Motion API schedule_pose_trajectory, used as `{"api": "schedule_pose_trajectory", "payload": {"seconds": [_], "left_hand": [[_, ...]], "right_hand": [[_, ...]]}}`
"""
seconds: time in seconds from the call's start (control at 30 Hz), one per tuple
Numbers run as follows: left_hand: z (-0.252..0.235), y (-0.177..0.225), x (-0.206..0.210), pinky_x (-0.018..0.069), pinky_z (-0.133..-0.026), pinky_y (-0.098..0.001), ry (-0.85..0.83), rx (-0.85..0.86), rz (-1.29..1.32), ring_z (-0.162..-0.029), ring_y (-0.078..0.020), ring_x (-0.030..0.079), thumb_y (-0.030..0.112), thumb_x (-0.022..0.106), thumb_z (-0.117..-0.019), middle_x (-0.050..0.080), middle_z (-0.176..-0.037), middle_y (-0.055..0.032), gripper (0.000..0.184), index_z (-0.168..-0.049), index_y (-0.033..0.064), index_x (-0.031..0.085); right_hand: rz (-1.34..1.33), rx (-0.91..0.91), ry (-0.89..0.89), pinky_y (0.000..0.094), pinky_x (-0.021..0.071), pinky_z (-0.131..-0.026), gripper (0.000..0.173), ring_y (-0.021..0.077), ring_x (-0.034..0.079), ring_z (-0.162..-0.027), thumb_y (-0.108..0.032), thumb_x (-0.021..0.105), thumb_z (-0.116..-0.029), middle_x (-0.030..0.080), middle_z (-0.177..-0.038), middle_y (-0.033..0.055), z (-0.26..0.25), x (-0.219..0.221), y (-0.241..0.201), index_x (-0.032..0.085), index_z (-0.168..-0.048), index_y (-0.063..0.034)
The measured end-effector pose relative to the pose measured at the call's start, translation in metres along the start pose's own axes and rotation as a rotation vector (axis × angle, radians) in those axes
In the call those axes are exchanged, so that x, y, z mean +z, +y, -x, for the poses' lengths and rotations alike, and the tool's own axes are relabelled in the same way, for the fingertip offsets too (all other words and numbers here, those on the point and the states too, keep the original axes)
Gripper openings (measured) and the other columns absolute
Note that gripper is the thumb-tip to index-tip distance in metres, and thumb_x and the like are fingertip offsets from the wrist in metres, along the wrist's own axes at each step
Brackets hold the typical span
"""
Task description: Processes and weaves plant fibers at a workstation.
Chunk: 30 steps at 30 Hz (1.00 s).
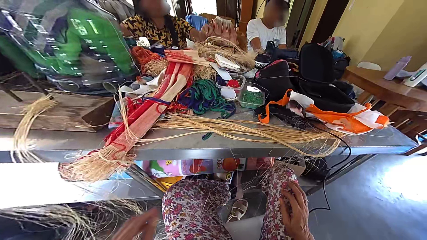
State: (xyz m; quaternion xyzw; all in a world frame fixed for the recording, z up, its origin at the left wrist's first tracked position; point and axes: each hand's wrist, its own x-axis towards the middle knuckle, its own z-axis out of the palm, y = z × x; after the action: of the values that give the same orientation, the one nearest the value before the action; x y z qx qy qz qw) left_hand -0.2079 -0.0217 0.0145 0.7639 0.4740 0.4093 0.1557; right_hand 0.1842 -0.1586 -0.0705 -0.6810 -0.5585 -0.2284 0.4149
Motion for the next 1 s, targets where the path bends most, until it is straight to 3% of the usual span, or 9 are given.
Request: {"api": "schedule_pose_trajectory", "payload": {"seconds": [0.07,0.13,0.27,0.33,0.5,0.63,0.73,0.83,1.0], "left_hand": [[-0.022,0.041,0.021,0.0539,-0.09,-0.0214,-0.022,0.243,0.174,-0.097,-0.0115,0.07,0.015,0.057,-0.1016,0.074,-0.101,-0.0192,0.026,-0.105,-0.0051,0.073],[-0.042,0.074,0.035,0.0499,-0.096,-0.0165,-0.053,0.395,0.282,-0.107,-0.0051,0.067,0.021,0.057,-0.1035,0.075,-0.104,-0.0118,0.025,-0.105,0.0026,0.074],[-0.09,0.108,0.057,0.0478,-0.105,-0.0248,0.013,0.603,0.29,-0.119,-0.0129,0.064,0.023,0.055,-0.1046,0.074,-0.108,-0.0073,0.024,-0.104,0.0078,0.074],[-0.117,0.111,0.068,0.0479,-0.106,-0.0325,0.085,0.651,0.207,-0.12,-0.0217,0.064,0.023,0.054,-0.1037,0.075,-0.109,-0.0084,0.027,-0.103,0.0074,0.076],[-0.177,0.097,0.083,0.0541,-0.097,-0.0451,0.134,0.605,0.077,-0.114,-0.031,0.069,0.018,0.055,-0.0974,0.076,-0.108,-0.0105,0.027,-0.102,0.0059,0.079],[-0.212,0.08,0.08,0.0568,-0.086,-0.0538,0.141,0.535,0.029,-0.102,-0.036,0.072,0.004,0.06,-0.093,0.075,-0.104,-0.0166,0.019,-0.098,0.0007,0.078],[-0.23,0.073,0.075,0.0561,-0.085,-0.0565,0.118,0.488,0.024,-0.097,-0.0374,0.072,0.0,0.065,-0.0914,0.074,-0.099,-0.0178,0.014,-0.097,-0.0003,0.077],[-0.237,0.068,0.079,0.0555,-0.09,-0.055,0.014,0.453,0.053,-0.1,-0.0366,0.071,0.003,0.065,-0.0928,0.075,-0.101,-0.0178,0.014,-0.1,0.0004,0.078],[-0.238,0.084,0.086,0.0522,-0.096,-0.0543,-0.108,0.483,0.073,-0.106,-0.038,0.069,0.005,0.062,-0.095,0.074,-0.105,-0.0187,0.018,-0.103,0.0001,0.077]], "right_hand": [[-0.046,-0.002,0.0,0.0363,0.0355,-0.117,0.032,0.0282,0.052,-0.137,-0.031,0.048,-0.1023,0.066,-0.13,0.018,0.0,0.0,0.0,0.073,-0.106,-0.0107],[-0.106,-0.007,0.005,0.034,0.0377,-0.115,0.03,0.0249,0.054,-0.134,-0.03,0.051,-0.1021,0.068,-0.126,0.015,-0.008,-0.007,-0.004,0.073,-0.103,-0.0108],[-0.148,-0.071,0.094,0.0253,0.0435,-0.108,0.02,0.0111,0.059,-0.122,-0.028,0.056,-0.1018,0.071,-0.108,0.0,-0.062,-0.042,-0.023,0.071,-0.097,-0.0155],[-0.09,-0.163,0.155,0.0273,0.0449,-0.106,0.019,0.013,0.06,-0.12,-0.027,0.057,-0.1027,0.072,-0.107,0.0002,-0.099,-0.053,-0.027,0.071,-0.098,-0.0153],[0.096,-0.275,0.095,0.0439,0.0533,-0.092,0.029,0.0349,0.067,-0.108,-0.029,0.061,-0.0965,0.075,-0.103,0.0126,-0.172,-0.041,-0.015,0.078,-0.102,-0.0062],[0.006,-0.275,0.024,0.0437,0.0552,-0.086,0.03,0.0312,0.069,-0.1,-0.033,0.063,-0.0935,0.076,-0.094,0.0077,-0.201,-0.028,-0.014,0.08,-0.093,-0.0084],[-0.029,-0.272,-0.029,0.046,0.0567,-0.082,0.028,0.0328,0.07,-0.098,-0.031,0.065,-0.0899,0.075,-0.093,0.0089,-0.215,-0.015,-0.021,0.08,-0.091,-0.0078],[-0.028,-0.204,-0.151,0.0569,0.0562,-0.081,0.019,0.0419,0.069,-0.099,-0.018,0.073,-0.0858,0.074,-0.095,0.0164,-0.219,-0.005,-0.025,0.079,-0.094,-0.002],[0.0,-0.097,-0.205,0.0596,0.0558,-0.08,0.007,0.044,0.07,-0.094,0.0,0.07,-0.0873,0.073,-0.094,0.0209,-0.216,0.007,-0.024,0.076,-0.088,0.003]]}}
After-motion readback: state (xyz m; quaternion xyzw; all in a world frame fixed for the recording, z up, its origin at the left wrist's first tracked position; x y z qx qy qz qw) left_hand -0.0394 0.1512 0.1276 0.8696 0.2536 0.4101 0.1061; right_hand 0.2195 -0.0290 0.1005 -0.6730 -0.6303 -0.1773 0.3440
